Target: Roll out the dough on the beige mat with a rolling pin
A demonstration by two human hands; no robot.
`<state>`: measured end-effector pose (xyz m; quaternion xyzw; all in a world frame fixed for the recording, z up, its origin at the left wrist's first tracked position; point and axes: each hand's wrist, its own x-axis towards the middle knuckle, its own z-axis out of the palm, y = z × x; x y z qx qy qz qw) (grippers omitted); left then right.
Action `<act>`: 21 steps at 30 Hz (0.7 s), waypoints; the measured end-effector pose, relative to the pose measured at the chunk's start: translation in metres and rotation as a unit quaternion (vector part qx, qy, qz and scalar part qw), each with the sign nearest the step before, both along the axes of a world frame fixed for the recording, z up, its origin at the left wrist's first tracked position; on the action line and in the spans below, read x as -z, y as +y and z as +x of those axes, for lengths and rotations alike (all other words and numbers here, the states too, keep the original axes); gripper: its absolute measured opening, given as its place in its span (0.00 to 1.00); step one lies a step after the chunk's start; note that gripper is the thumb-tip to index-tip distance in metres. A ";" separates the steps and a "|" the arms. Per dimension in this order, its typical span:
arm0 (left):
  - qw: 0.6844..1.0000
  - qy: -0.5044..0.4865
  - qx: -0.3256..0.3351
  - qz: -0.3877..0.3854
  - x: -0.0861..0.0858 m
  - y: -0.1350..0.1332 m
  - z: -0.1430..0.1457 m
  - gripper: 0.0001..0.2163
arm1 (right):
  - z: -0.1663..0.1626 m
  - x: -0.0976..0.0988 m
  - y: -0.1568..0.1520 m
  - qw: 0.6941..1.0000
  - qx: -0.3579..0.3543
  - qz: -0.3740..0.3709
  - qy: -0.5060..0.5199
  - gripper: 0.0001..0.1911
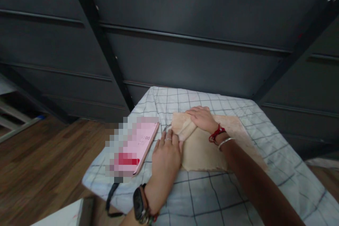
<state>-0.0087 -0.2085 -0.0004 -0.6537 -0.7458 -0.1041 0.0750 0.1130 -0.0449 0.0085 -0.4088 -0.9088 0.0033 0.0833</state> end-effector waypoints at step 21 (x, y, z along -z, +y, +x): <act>0.999 -0.042 0.008 -0.021 -0.008 0.006 -0.013 0.14 | -0.023 -0.001 0.012 0.999 0.007 0.001 -0.032 0.21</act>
